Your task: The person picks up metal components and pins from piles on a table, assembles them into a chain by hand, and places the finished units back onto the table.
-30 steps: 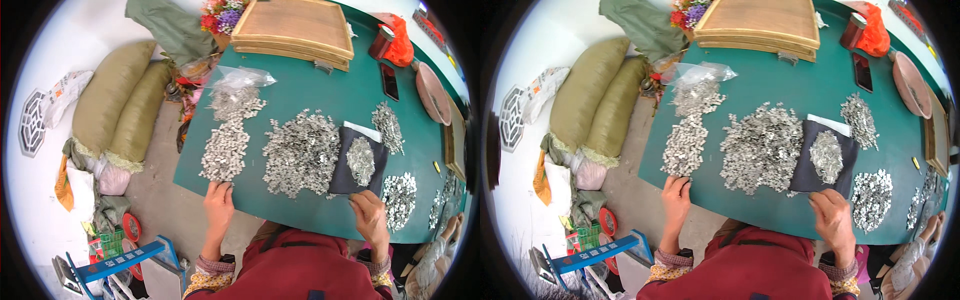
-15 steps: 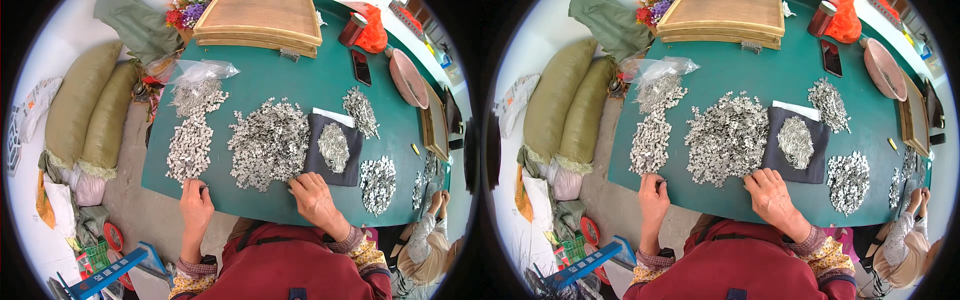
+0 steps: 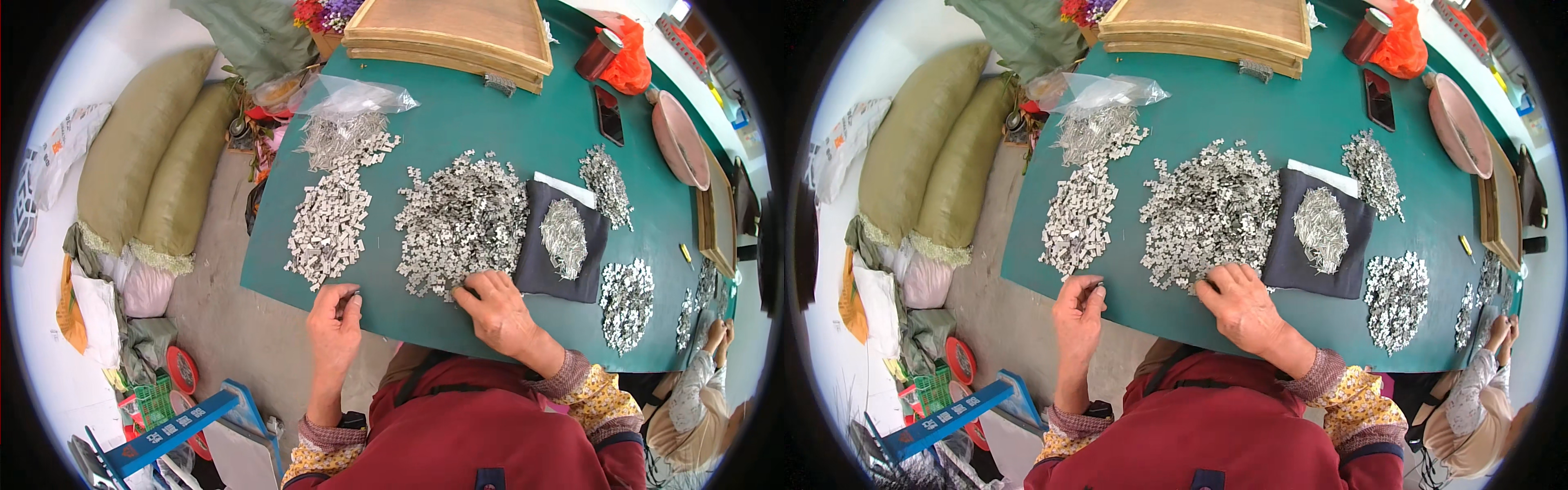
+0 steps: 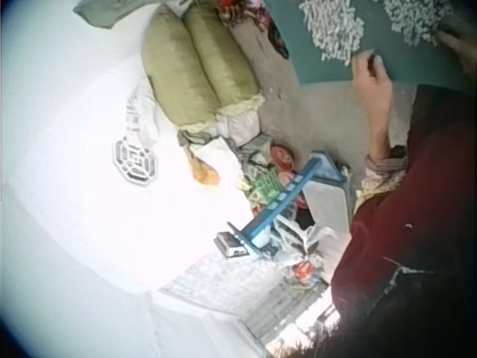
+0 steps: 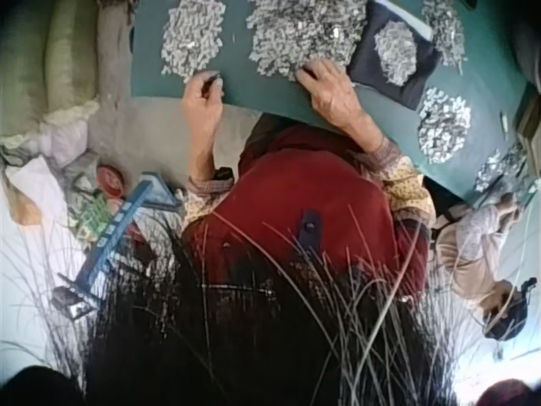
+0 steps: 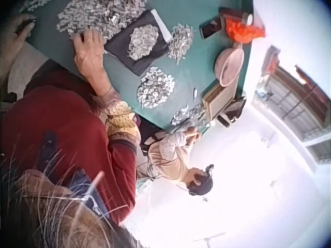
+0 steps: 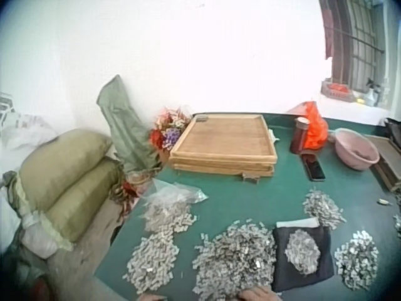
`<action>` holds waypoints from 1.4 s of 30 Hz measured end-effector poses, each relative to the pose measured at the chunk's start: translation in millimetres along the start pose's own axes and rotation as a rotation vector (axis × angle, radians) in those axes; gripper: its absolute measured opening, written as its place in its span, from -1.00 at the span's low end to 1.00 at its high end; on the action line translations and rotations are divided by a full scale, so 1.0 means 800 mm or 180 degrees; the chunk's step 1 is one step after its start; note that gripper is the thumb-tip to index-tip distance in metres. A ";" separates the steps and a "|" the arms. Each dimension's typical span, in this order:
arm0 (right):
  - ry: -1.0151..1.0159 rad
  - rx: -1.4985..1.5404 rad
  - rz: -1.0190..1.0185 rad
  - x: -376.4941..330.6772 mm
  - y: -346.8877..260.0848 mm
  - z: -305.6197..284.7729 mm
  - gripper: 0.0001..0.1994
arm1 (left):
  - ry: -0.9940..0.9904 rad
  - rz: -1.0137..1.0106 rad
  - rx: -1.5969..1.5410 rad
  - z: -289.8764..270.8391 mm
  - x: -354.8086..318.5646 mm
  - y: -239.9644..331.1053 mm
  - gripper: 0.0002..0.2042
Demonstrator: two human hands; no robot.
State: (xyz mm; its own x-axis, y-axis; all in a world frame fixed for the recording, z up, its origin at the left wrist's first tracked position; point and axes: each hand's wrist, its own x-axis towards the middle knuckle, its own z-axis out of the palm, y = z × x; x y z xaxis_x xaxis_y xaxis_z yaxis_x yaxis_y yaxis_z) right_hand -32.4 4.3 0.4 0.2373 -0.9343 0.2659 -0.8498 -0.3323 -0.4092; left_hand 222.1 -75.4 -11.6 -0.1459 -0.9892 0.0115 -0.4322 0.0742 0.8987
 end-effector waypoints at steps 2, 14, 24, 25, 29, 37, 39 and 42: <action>0.0049 -0.0004 0.0075 -0.005 0.002 -0.003 -0.69 | -0.0052 -0.0337 -0.0622 0.004 -0.002 -0.001 -0.90; 0.0446 0.0036 0.0896 -0.018 0.000 -0.021 -0.89 | -0.0405 -0.0635 -0.1151 0.008 -0.004 0.005 -0.90; 0.0160 -0.0352 0.0577 -0.001 -0.020 0.007 -0.84 | -0.0895 -0.0831 -0.1513 0.031 -0.006 0.024 -0.85; 0.0083 -0.0326 0.0628 0.000 -0.021 0.006 -0.85 | -0.0976 -0.0840 -0.1555 0.033 -0.007 0.027 -0.86; -0.0075 -0.0304 0.0761 0.005 -0.022 0.000 -0.86 | -0.1190 -0.0884 -0.1810 0.040 -0.005 0.031 -0.89; 0.0557 0.1843 0.1597 0.010 -0.027 -0.019 -0.85 | -0.1479 -0.0837 -0.2300 0.069 0.004 0.055 -0.91; 0.0789 0.1887 0.1521 0.012 -0.024 -0.016 -0.86 | -0.1601 -0.0784 -0.2346 0.080 0.007 0.068 -0.90; 0.0944 0.2201 0.1715 0.013 -0.026 -0.020 -0.88 | -0.1720 -0.0695 -0.2575 0.093 0.009 0.084 -0.88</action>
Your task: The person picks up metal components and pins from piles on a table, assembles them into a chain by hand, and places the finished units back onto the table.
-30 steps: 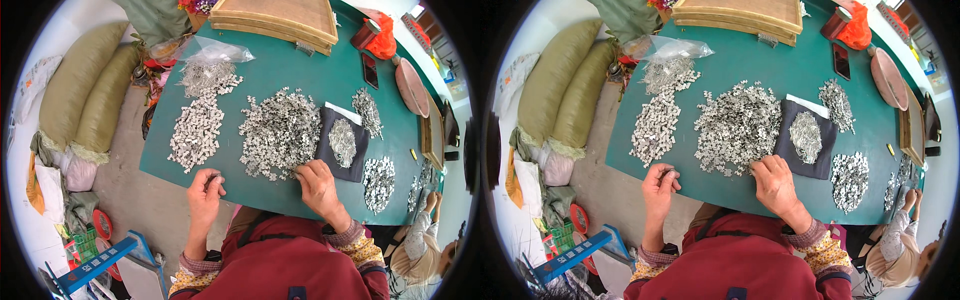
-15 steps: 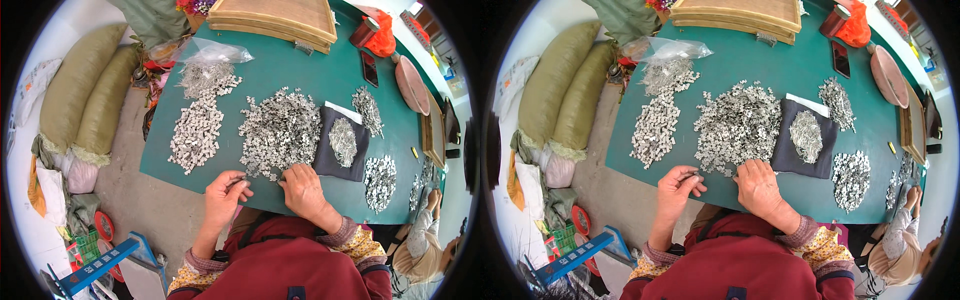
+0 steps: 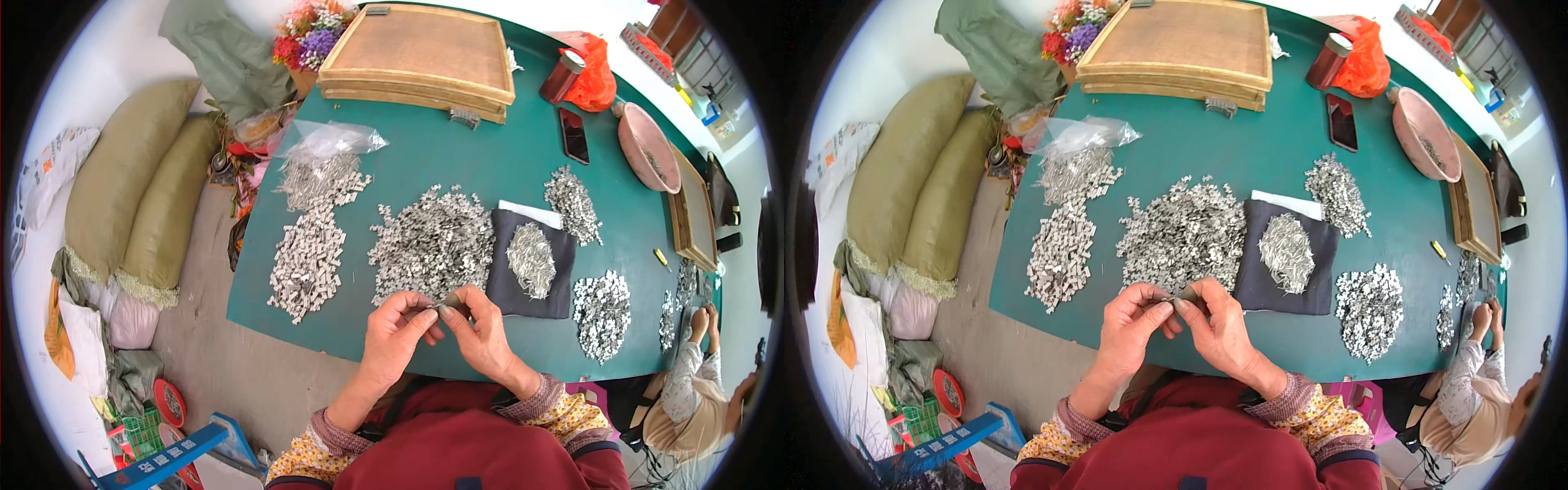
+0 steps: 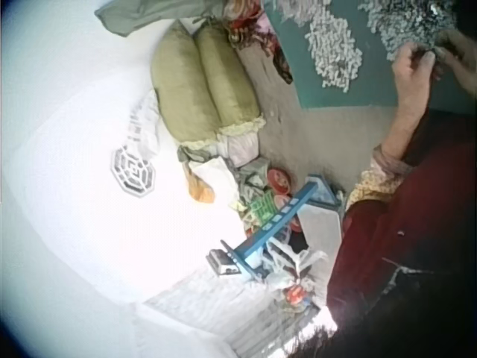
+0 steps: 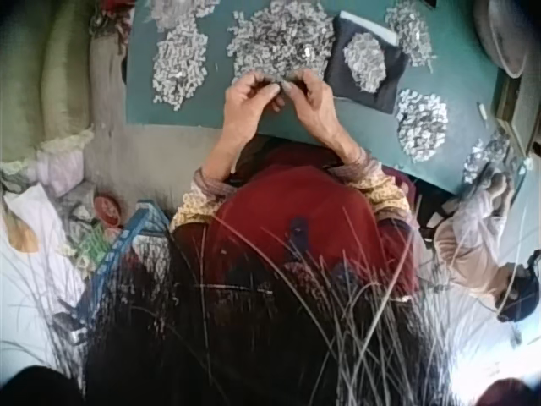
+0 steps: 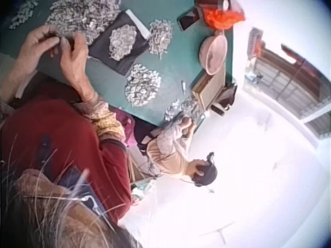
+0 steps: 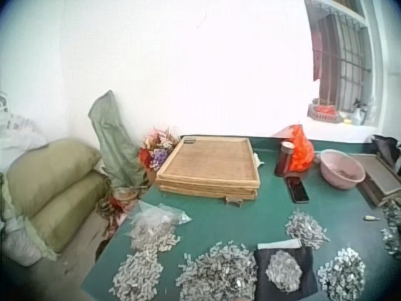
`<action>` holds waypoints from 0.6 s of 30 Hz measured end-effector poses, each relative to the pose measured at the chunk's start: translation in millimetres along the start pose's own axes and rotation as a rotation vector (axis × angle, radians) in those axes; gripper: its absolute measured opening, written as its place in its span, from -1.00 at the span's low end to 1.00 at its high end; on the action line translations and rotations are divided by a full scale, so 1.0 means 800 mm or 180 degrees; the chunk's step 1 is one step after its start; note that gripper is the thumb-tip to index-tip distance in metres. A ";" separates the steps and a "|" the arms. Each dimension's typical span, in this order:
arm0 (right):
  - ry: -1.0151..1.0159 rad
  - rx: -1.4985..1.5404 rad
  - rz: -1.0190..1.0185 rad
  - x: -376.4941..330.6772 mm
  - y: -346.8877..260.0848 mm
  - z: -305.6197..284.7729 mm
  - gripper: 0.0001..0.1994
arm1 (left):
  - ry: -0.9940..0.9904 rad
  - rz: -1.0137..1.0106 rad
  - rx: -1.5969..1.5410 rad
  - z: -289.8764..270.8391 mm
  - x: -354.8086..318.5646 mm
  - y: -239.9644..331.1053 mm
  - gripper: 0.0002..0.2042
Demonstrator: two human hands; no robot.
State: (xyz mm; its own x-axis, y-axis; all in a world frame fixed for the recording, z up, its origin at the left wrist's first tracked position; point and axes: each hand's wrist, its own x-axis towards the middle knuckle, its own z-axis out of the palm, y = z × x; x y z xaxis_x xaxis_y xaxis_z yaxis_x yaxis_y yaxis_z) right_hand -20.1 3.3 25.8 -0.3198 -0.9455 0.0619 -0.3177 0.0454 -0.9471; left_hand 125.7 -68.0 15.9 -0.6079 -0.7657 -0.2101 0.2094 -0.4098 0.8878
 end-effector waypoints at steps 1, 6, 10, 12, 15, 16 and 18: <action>0.0025 -0.0006 -0.0014 0.001 -0.002 -0.004 -0.88 | -0.0025 0.0012 0.0007 0.005 0.003 0.001 -0.88; 0.0188 -0.0148 -0.0167 -0.006 0.002 -0.018 -0.90 | -0.0065 -0.0029 0.0102 0.023 0.008 0.000 -0.91; 0.0303 -0.0198 -0.0303 -0.014 0.010 -0.022 -0.91 | 0.0007 -0.0108 0.0247 0.034 0.007 -0.004 -0.92; 0.0290 -0.0219 -0.0348 -0.015 0.015 -0.023 -0.91 | -0.0001 -0.0173 0.0172 0.036 0.006 -0.008 -0.93; 0.0326 -0.0352 -0.0593 -0.016 0.019 -0.023 -0.91 | -0.0088 -0.0147 0.0118 0.033 0.005 -0.010 -0.91; 0.0317 -0.0340 -0.0582 -0.015 0.019 -0.022 -0.91 | -0.0074 -0.0159 0.0122 0.032 0.006 -0.009 -0.91; 0.0285 -0.0478 -0.0716 -0.014 0.016 -0.024 -0.89 | -0.0036 -0.0105 0.0327 0.034 0.005 -0.004 -0.90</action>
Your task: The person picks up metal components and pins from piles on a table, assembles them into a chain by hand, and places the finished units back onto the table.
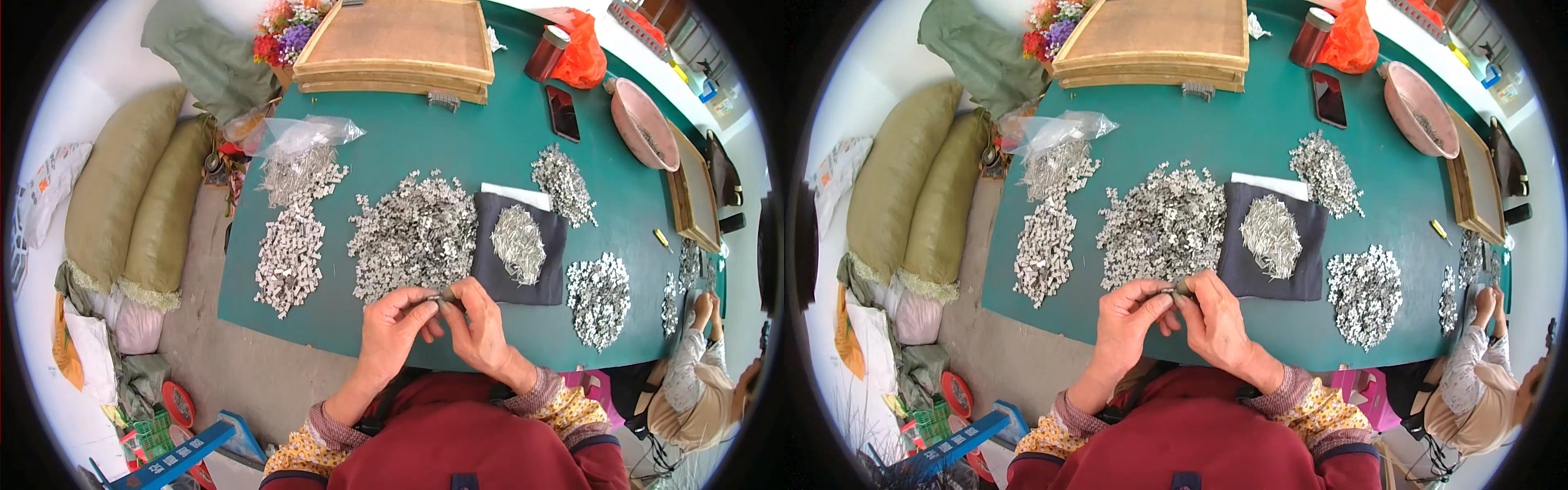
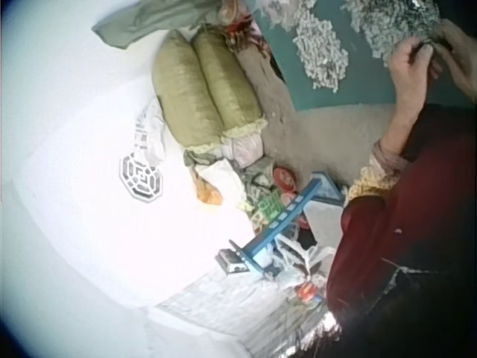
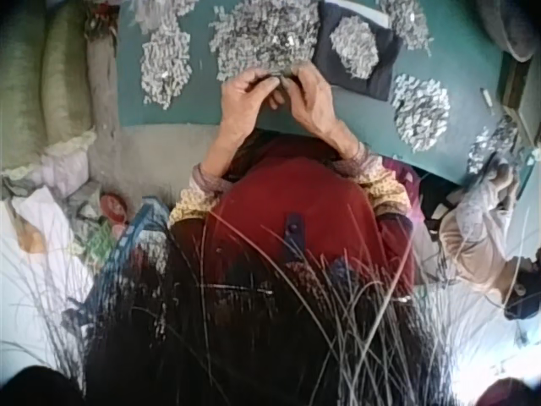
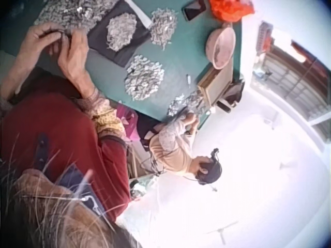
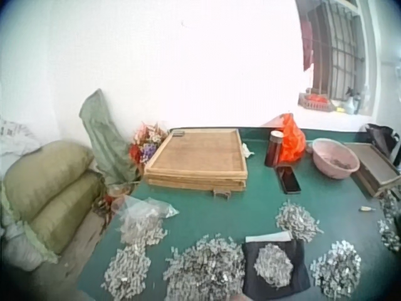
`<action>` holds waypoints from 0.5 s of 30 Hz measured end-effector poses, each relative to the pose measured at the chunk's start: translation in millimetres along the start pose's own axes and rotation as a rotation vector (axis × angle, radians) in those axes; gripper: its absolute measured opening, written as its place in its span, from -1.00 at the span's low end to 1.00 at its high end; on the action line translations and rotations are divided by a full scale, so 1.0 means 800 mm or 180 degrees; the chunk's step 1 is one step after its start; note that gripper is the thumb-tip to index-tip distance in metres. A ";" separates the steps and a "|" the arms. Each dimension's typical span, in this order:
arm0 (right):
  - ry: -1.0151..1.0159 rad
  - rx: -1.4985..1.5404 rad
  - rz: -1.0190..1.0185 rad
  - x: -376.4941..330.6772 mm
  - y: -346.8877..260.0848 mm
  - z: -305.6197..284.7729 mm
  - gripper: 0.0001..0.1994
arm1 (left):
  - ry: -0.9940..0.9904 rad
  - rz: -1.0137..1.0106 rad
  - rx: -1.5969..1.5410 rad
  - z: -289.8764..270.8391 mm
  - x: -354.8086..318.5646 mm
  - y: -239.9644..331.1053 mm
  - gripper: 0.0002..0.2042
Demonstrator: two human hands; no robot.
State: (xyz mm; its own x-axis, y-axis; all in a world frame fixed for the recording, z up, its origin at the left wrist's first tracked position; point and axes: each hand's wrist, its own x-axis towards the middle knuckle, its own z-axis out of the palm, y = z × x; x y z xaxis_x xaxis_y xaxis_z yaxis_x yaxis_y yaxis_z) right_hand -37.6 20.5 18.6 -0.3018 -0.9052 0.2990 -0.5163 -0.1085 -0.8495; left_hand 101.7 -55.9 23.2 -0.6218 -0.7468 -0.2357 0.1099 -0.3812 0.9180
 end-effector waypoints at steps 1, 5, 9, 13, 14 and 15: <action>-0.0007 0.0003 0.0026 0.004 0.000 -0.001 -0.89 | 0.0004 -0.0026 -0.0004 -0.002 0.000 0.002 -0.90; -0.0266 -0.0136 -0.0426 0.031 0.002 0.005 -0.87 | 0.0369 0.0189 -0.0268 -0.036 0.000 0.005 -0.89; -0.0405 -0.0682 -0.0239 0.029 0.014 0.014 -0.91 | 0.0821 0.0269 -0.0375 -0.089 -0.012 0.006 -0.88; -0.0807 -0.0981 -0.0542 0.013 0.014 0.028 -0.91 | 0.1038 0.0175 -0.0450 -0.119 -0.032 -0.004 -0.85; -0.0826 -0.1149 -0.0611 0.013 0.013 0.032 -0.90 | 0.1037 0.0107 -0.0485 -0.125 -0.036 -0.008 -0.84; -0.0842 -0.1319 -0.0680 0.012 0.011 0.036 -0.89 | 0.1031 0.0040 -0.0519 -0.128 -0.039 -0.010 -0.83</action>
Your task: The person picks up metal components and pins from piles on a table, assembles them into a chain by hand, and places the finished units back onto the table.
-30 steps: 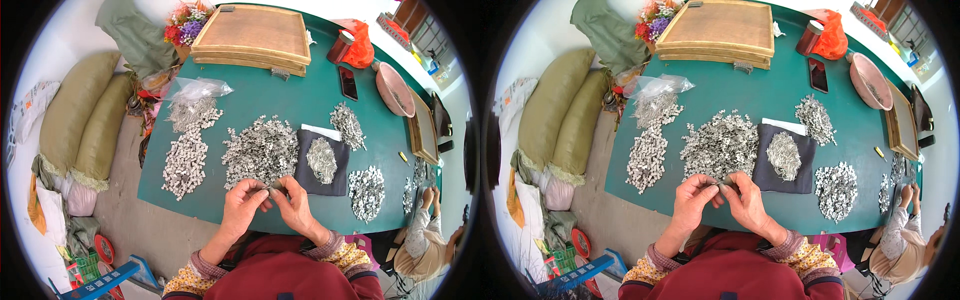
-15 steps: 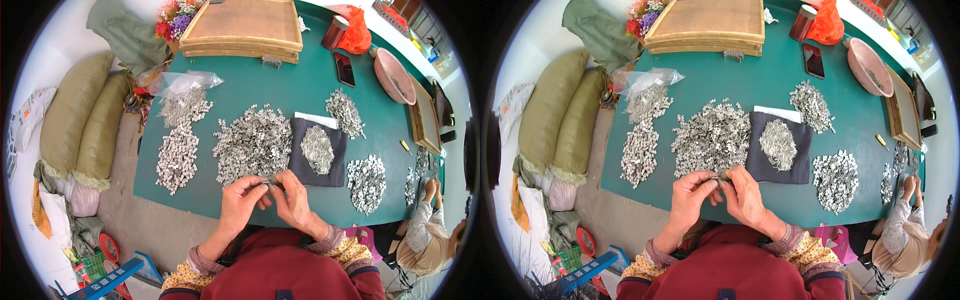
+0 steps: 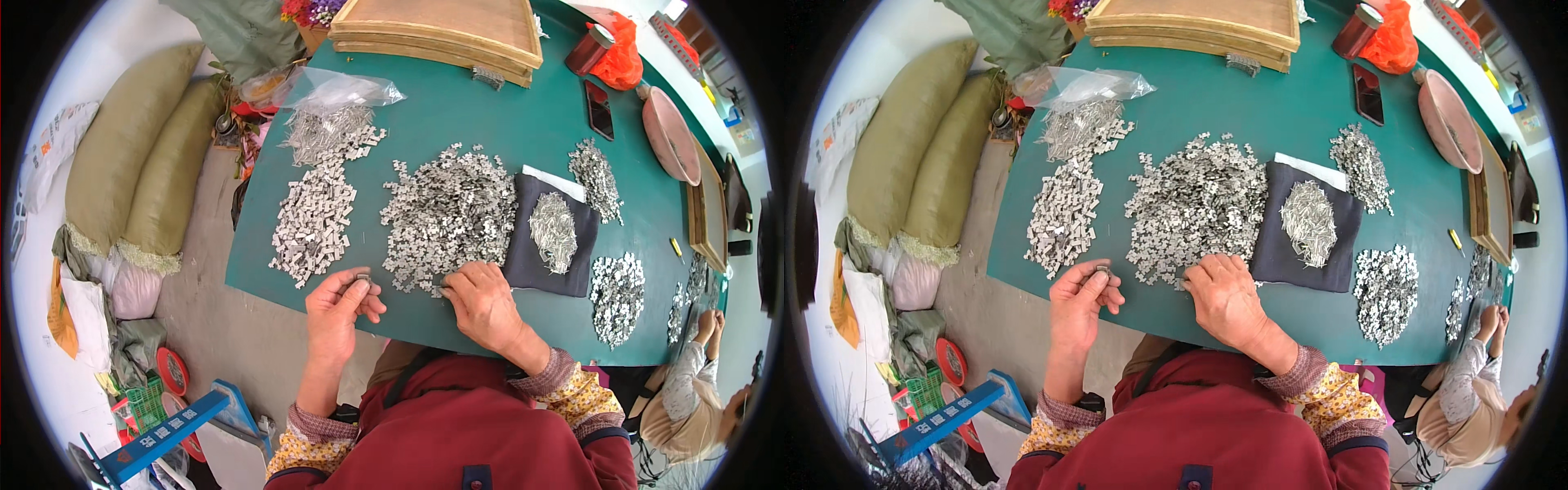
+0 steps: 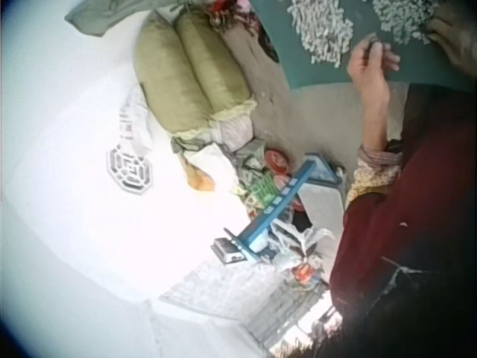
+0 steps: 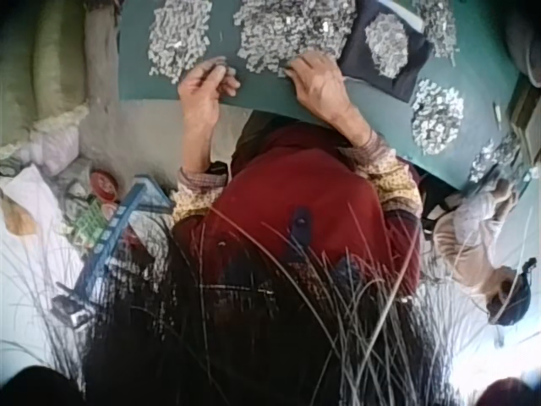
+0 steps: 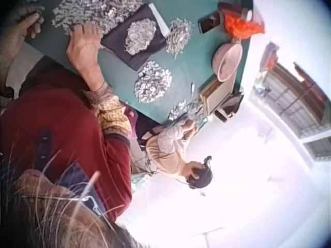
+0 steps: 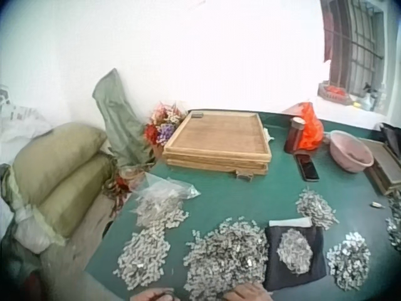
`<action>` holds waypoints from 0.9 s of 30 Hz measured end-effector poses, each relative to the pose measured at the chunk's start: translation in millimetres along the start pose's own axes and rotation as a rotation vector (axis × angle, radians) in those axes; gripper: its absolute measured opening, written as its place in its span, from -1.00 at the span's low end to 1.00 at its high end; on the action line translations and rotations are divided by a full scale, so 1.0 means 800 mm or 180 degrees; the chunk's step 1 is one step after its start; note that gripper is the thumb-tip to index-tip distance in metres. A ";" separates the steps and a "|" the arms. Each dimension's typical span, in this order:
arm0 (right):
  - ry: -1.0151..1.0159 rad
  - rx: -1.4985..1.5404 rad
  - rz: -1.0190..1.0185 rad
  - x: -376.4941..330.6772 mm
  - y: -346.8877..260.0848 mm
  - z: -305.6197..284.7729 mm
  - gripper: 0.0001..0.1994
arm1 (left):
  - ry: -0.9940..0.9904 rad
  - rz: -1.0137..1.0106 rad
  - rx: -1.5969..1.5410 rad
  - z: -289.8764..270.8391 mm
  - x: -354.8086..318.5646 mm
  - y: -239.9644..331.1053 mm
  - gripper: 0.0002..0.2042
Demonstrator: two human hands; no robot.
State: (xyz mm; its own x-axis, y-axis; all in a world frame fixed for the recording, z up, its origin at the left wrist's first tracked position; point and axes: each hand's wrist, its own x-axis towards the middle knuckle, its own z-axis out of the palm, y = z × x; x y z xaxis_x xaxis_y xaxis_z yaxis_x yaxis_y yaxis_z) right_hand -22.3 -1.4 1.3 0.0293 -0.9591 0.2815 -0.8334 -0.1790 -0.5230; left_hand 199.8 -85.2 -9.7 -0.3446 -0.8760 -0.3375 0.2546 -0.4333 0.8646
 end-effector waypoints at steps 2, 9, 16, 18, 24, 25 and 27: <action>-0.0078 -0.0146 -0.0050 0.004 -0.008 0.002 -0.87 | 0.0035 -0.0070 -0.0011 -0.002 -0.005 -0.001 -0.82; -0.0150 -0.0256 0.0000 0.013 -0.024 0.004 -0.84 | -0.0041 -0.0220 -0.0198 0.001 -0.014 -0.010 -0.83; -0.0319 -0.0436 -0.0345 0.028 -0.015 0.017 -0.87 | -0.0093 -0.0244 -0.0210 0.008 -0.011 -0.010 -0.86; -0.0106 -0.0370 -0.0206 0.030 -0.015 0.018 -0.86 | -0.0156 -0.0271 -0.0228 0.012 -0.012 -0.009 -0.86; -0.0242 0.2583 0.1884 0.027 -0.018 0.005 -0.92 | -0.0381 -0.0225 -0.0232 0.040 -0.001 -0.007 -0.87; -0.0165 0.2777 0.1847 0.027 -0.016 0.004 -0.94 | -0.0404 -0.0201 -0.0237 0.047 0.002 -0.006 -0.87; -0.0018 0.2906 0.1838 0.025 -0.015 0.000 -0.93 | -0.0537 -0.0173 -0.0239 0.063 0.006 -0.004 -0.87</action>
State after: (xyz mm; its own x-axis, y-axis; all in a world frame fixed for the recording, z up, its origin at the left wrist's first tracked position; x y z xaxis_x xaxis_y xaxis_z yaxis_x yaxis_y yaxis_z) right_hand -11.6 -18.1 13.0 -0.2316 -0.9515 -0.2025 0.0042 0.2071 -0.9783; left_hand 151.4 -77.5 4.5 -0.5048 -0.8055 -0.3104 0.2959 -0.4992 0.8144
